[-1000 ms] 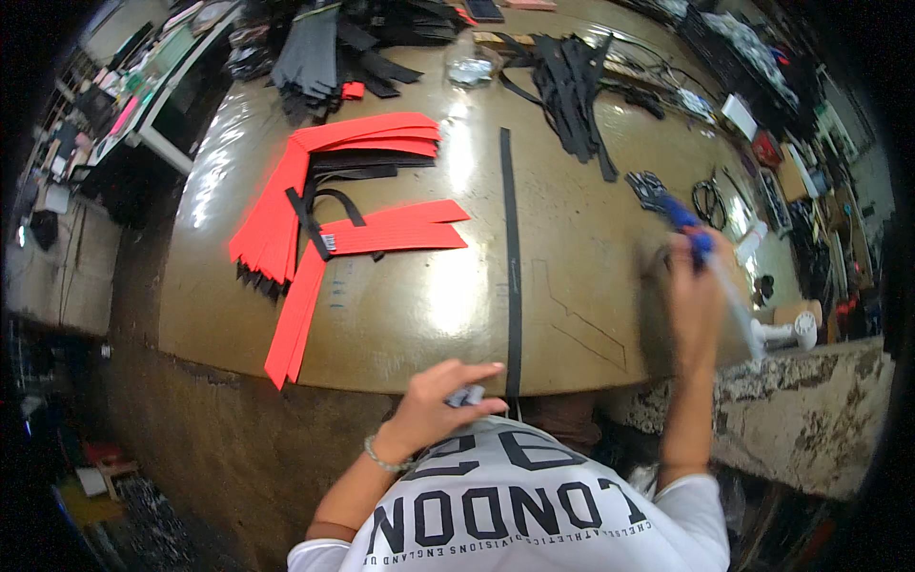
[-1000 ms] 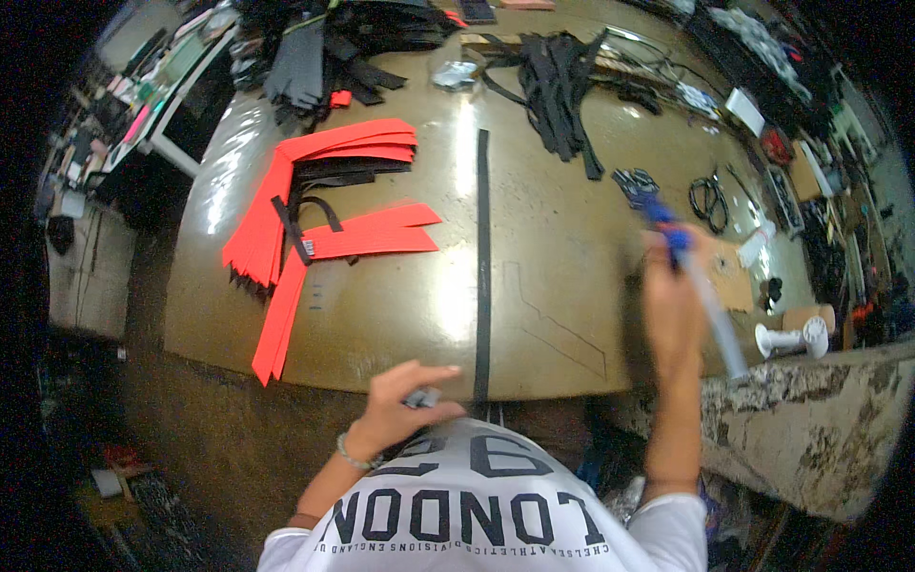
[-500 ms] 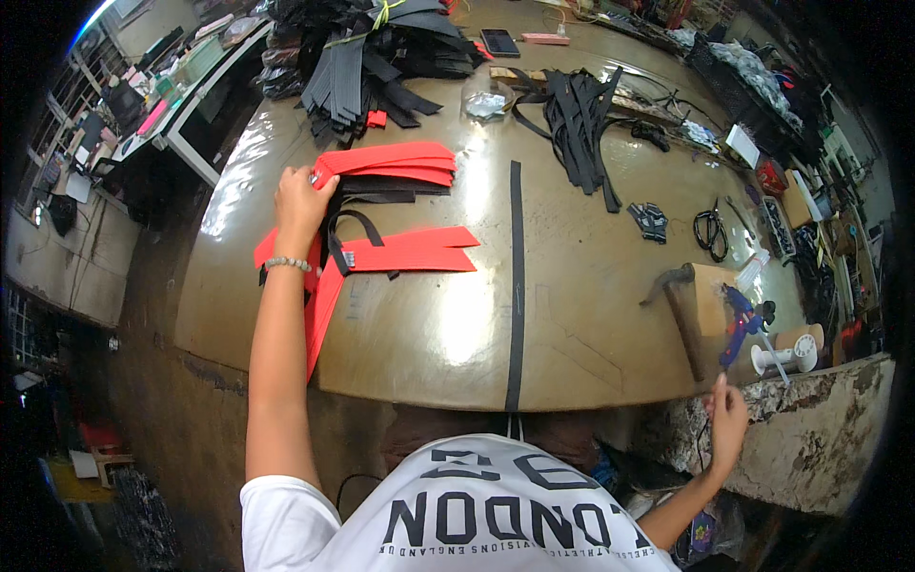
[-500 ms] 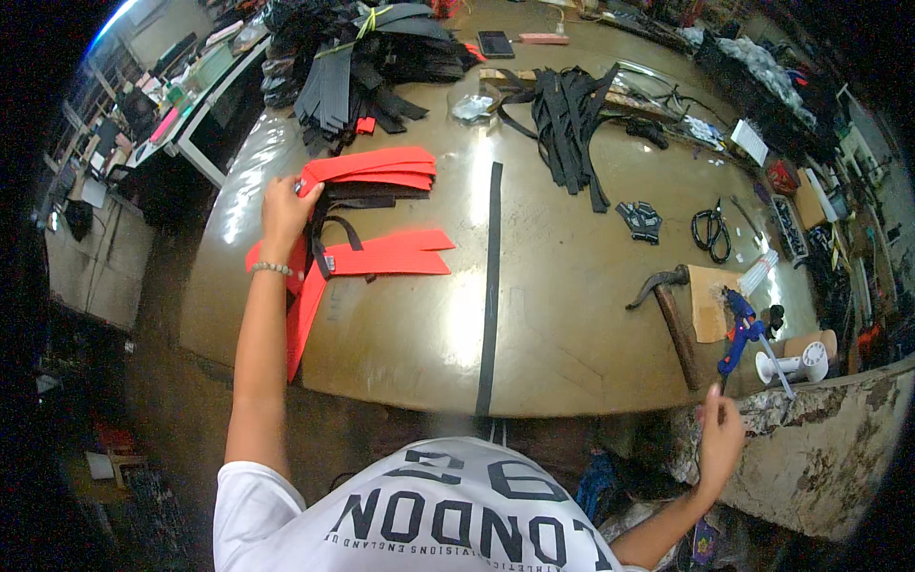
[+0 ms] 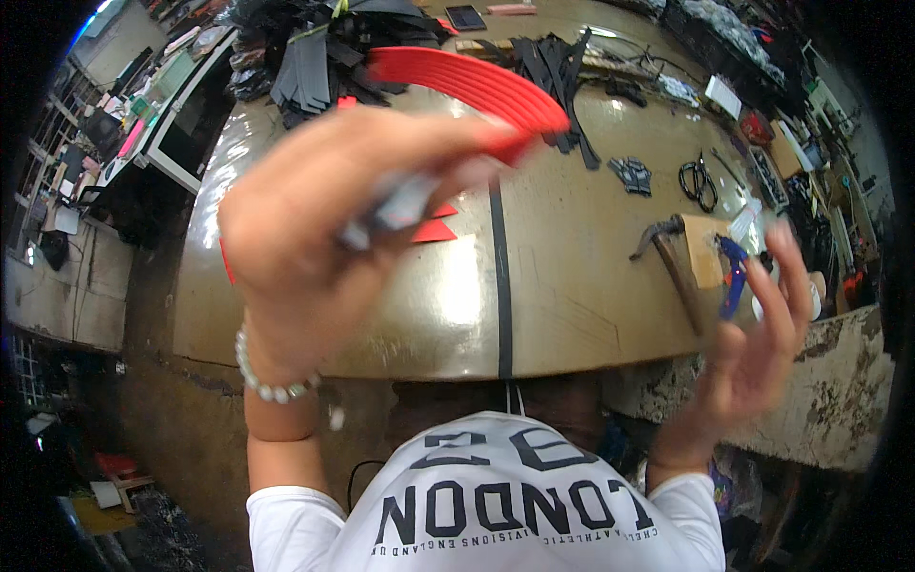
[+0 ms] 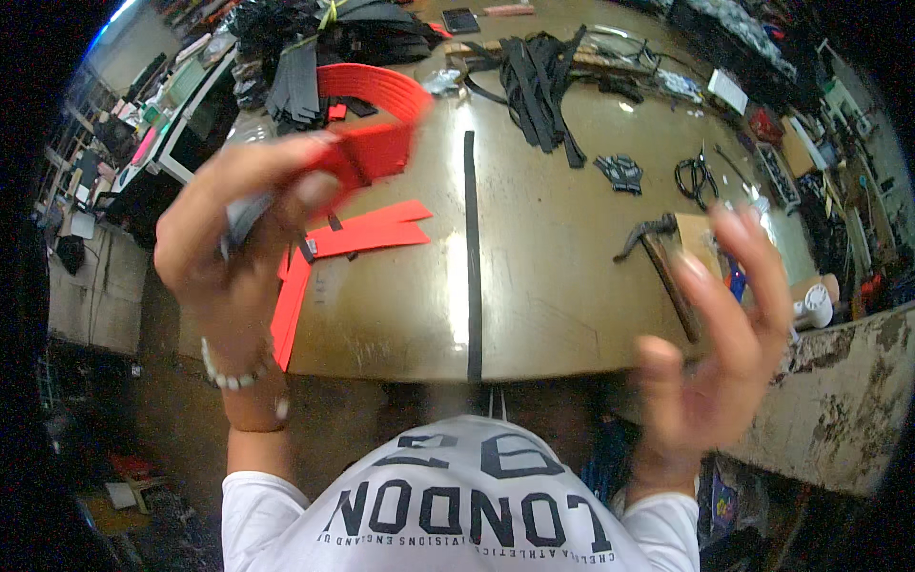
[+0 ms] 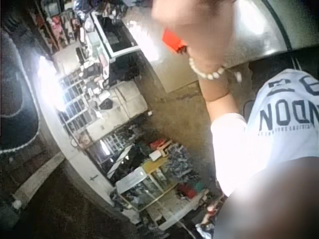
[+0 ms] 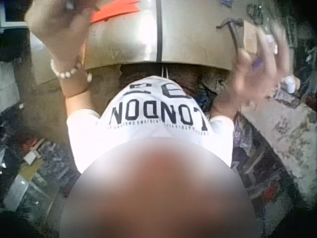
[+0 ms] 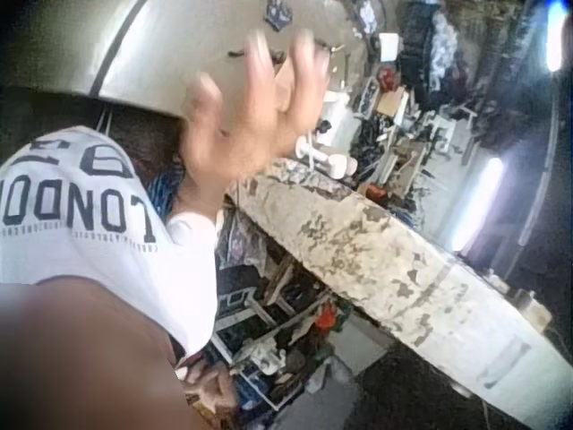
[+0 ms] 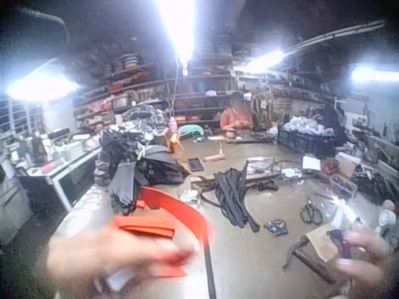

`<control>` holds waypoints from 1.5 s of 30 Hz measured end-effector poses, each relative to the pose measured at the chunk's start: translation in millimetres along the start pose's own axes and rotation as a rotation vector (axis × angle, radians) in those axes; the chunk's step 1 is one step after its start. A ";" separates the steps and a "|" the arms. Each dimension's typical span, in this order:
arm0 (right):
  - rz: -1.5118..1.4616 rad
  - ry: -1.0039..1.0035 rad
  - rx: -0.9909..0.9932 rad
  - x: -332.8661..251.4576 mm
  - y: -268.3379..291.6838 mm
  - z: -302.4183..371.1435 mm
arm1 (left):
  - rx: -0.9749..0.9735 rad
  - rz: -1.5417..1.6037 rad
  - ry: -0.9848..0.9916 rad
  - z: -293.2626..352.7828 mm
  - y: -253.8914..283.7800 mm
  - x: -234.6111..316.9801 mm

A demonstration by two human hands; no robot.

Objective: The person repeatedly applies hot glue to red and black strap pieces and presses them together on a workbench. They handle multiple strap segments, aligning and bonding them one at a time. The finished assemblies are set aside on the table.

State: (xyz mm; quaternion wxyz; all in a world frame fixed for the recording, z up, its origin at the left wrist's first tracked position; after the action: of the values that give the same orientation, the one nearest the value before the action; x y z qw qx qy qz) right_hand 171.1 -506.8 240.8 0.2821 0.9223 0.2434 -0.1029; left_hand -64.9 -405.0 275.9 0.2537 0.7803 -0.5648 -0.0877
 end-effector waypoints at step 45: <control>0.622 -0.825 0.193 243.6 28.8 162.5 | -0.547 0.005 0.609 190.1 -171.3 -56.2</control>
State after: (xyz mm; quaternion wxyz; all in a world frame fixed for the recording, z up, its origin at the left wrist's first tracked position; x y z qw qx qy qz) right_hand 386.8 -525.0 41.5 0.2856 0.8556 -0.1838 -0.3906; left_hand -21.6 -369.4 20.1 0.6077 0.6731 -0.4215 0.0012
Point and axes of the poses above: each hand's wrist, its own z-axis away from the middle knuckle, its own y-axis out of the back of the hand, x = y × z, the point moved 9 cm from there along -z, towards the middle knuckle, and after that the axes turned 4 degrees about -y, right-handed, at the moved point
